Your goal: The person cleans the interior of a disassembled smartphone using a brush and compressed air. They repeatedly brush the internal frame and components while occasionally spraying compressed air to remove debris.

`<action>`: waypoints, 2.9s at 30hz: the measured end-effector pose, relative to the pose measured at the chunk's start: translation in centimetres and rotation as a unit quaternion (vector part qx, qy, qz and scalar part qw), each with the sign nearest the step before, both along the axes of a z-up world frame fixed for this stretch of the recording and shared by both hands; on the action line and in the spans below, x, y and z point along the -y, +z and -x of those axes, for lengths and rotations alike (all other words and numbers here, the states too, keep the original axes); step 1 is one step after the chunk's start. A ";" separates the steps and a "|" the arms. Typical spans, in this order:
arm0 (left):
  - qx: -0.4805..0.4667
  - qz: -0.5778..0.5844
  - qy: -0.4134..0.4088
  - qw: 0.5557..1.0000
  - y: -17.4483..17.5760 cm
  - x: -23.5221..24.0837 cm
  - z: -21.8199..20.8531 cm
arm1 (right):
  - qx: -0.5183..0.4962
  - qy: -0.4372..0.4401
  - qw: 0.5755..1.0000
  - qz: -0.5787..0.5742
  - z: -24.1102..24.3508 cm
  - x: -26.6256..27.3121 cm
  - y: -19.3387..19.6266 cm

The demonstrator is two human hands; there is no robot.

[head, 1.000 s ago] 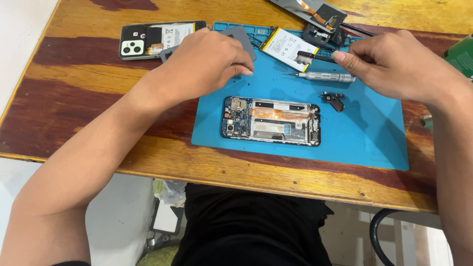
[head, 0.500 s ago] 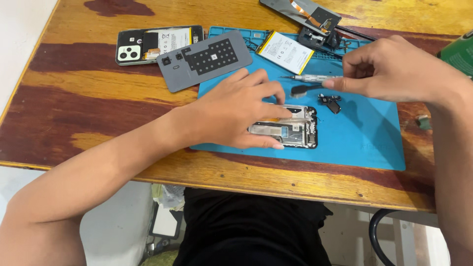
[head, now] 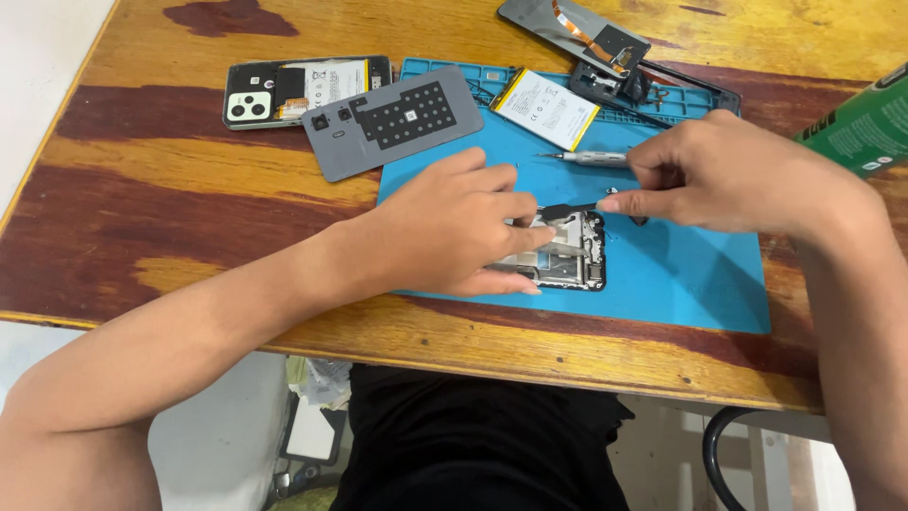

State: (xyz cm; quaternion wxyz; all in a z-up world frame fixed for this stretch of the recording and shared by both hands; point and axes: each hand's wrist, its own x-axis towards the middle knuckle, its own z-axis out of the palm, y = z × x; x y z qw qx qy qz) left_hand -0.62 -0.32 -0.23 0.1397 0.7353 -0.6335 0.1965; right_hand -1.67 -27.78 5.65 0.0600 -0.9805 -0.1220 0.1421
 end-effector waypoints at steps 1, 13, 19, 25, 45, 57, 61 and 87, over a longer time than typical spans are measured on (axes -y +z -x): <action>0.002 0.004 -0.001 1.000 0.0 0.0 0.0 | 0.006 -0.003 1.000 0.004 0.1 -0.3 0.1; -0.003 -0.015 0.013 1.000 0.5 0.1 0.2 | -0.068 -0.075 0.987 0.125 0.4 1.1 1.6; -0.012 -0.007 0.008 1.000 0.6 0.0 0.2 | -0.003 -0.061 0.991 0.118 0.0 1.6 1.5; -0.016 -0.014 0.010 1.000 0.4 0.1 -0.2 | 0.088 -0.045 0.995 0.032 -0.4 2.2 1.6; -0.112 -0.035 -0.002 0.993 1.9 -1.4 -2.0 | -0.172 0.079 0.981 -0.030 2.2 -3.2 1.5; -0.105 -0.051 0.007 0.993 1.9 -1.4 -1.5 | -0.175 0.017 0.982 0.075 2.0 -2.6 1.9; -0.082 -0.056 0.008 0.995 1.7 -1.3 -1.2 | -0.181 0.014 0.976 0.117 1.9 -2.1 1.4; 0.024 -0.097 0.087 0.991 2.2 -1.0 -0.3 | -0.119 0.030 0.983 0.137 3.0 -4.4 2.8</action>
